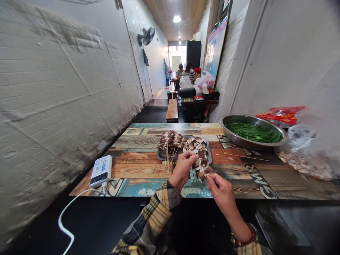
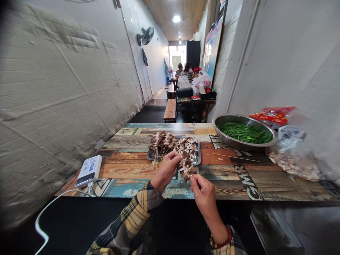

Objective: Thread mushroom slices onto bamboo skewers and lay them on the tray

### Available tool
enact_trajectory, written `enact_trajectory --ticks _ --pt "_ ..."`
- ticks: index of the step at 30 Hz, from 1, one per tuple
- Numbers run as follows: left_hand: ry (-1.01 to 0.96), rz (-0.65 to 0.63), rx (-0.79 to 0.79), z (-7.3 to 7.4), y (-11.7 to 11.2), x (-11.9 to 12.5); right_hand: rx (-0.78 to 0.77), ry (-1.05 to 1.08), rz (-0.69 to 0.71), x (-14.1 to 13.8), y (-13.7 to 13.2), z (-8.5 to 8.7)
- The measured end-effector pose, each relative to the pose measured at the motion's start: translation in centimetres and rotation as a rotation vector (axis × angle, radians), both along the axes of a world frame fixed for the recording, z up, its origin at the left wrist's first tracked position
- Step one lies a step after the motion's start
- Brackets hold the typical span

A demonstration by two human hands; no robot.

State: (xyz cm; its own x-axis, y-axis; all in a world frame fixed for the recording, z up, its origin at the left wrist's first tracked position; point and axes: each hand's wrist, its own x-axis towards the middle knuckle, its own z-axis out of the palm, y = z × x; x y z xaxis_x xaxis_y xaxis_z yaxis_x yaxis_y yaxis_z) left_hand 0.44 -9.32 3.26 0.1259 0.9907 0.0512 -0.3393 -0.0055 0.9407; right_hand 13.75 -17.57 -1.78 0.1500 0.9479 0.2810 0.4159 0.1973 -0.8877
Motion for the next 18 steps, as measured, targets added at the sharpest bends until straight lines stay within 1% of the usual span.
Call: enact_trajectory --ticks 2,4,8,11,13,15,18 --pt "-0.019 -0.003 -0.009 0.0 0.2 -0.5 -0.041 0.037 0.049 0.0 0.2 0.1" --pt "-0.032 0.019 -0.035 0.0 0.4 -1.3 -0.079 0.055 0.124 0.0 0.3 0.2" --pt "-0.024 0.092 -0.066 0.0 1.0 -3.2 -0.088 -0.015 0.232 -0.2 0.2 0.2" --pt "-0.01 0.09 -0.048 -0.1 1.2 -4.3 -0.094 -0.039 0.275 -0.9 0.3 0.3" --pt "0.01 0.075 -0.023 -0.3 1.4 -5.2 -0.09 -0.03 0.276 -1.4 0.6 0.3" --pt "0.041 0.107 0.008 -0.5 1.9 -6.8 -0.091 0.004 0.249 -1.6 1.1 0.4" --pt "0.147 0.289 0.084 -1.2 2.9 -10.2 -0.101 0.096 0.178 -1.6 2.1 0.5"
